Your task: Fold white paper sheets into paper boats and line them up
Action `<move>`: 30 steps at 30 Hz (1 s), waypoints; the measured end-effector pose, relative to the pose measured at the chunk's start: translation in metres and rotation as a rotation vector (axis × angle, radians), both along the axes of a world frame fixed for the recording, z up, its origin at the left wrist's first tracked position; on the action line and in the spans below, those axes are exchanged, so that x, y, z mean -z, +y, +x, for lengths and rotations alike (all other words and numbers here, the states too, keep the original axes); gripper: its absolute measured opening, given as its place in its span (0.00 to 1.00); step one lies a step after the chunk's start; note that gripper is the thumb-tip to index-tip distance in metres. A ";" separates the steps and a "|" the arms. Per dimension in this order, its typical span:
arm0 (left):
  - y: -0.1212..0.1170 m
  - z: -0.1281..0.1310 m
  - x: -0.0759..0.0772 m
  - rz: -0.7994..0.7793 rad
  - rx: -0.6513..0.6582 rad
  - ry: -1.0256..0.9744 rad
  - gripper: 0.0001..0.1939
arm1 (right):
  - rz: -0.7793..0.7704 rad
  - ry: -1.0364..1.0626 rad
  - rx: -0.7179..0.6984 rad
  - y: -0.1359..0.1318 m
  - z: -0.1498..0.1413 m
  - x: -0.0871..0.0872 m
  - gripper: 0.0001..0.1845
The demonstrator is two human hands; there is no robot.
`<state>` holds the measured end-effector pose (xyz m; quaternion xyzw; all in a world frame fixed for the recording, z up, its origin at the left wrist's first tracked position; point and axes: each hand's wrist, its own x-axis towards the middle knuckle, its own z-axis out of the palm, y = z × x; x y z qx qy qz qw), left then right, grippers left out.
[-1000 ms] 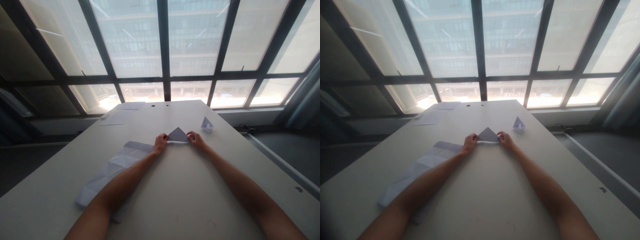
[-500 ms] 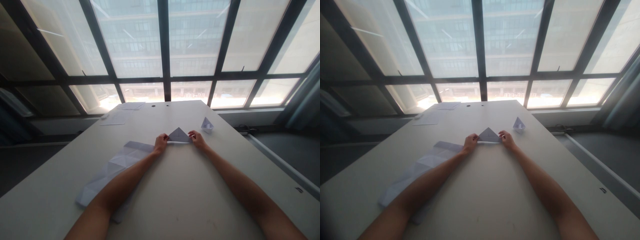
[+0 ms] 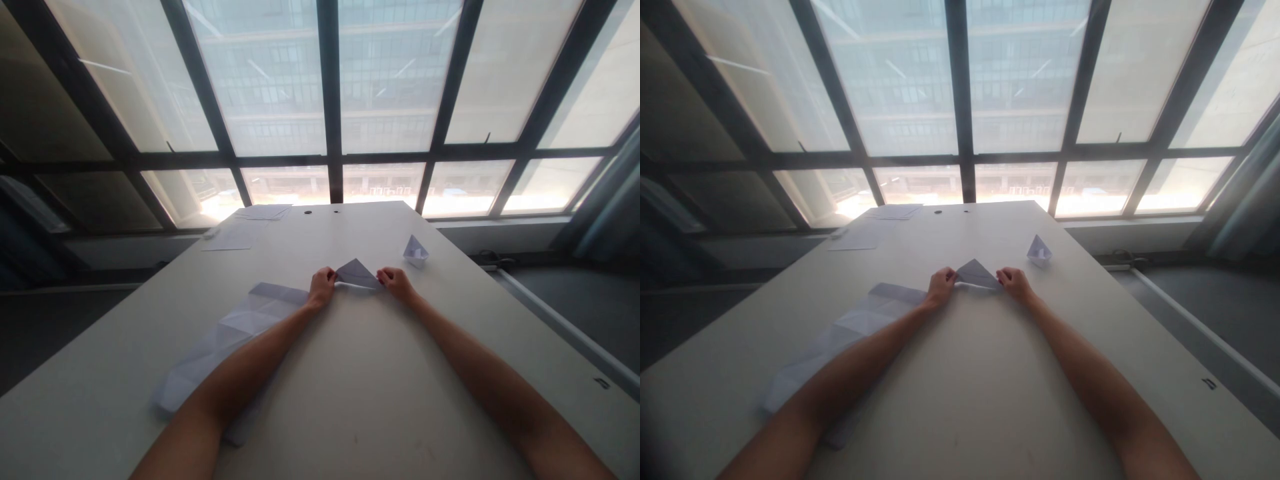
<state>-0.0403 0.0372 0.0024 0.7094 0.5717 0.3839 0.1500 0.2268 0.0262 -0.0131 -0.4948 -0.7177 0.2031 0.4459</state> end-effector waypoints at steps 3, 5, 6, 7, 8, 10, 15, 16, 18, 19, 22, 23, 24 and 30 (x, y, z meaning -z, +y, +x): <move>0.000 0.000 0.000 0.001 -0.003 -0.001 0.07 | -0.004 -0.079 -0.047 -0.003 0.000 -0.002 0.16; 0.000 0.000 0.001 0.002 0.000 -0.008 0.07 | -0.002 -0.099 -0.044 -0.003 0.001 -0.002 0.11; 0.000 0.000 0.001 0.002 0.002 -0.012 0.07 | 0.002 -0.097 -0.028 -0.002 0.001 -0.001 0.09; 0.000 0.000 0.001 0.003 0.005 -0.015 0.07 | 0.009 -0.087 -0.012 0.000 0.001 0.000 0.08; 0.000 0.000 0.001 0.005 0.008 -0.017 0.07 | 0.016 -0.070 0.003 0.002 0.002 0.002 0.08; 0.000 0.000 0.001 0.012 0.014 -0.022 0.07 | 0.030 -0.030 0.023 0.006 0.003 0.006 0.09; 0.001 0.000 0.003 0.014 0.027 -0.022 0.07 | 0.039 0.002 0.044 0.012 0.004 0.011 0.08; 0.001 0.000 0.003 0.012 0.030 -0.017 0.07 | 0.031 -0.011 0.049 0.012 0.004 0.011 0.08; 0.001 0.000 0.003 0.008 0.038 -0.004 0.07 | 0.009 -0.065 0.066 0.011 0.003 0.010 0.09; 0.001 0.000 0.003 0.008 0.044 0.005 0.08 | -0.002 -0.105 0.081 0.011 0.003 0.010 0.09; -0.001 0.001 0.001 0.002 0.069 0.048 0.09 | -0.021 -0.249 0.134 0.009 0.001 0.006 0.12; -0.002 0.001 0.000 -0.004 0.076 0.066 0.10 | -0.023 -0.293 0.155 0.009 0.001 0.005 0.12; -0.003 0.001 -0.001 -0.011 0.081 0.084 0.10 | -0.026 -0.332 0.178 0.008 0.001 0.004 0.12; -0.006 0.006 0.000 -0.042 0.043 0.231 0.11 | -0.076 -0.446 0.345 0.000 -0.002 0.001 0.04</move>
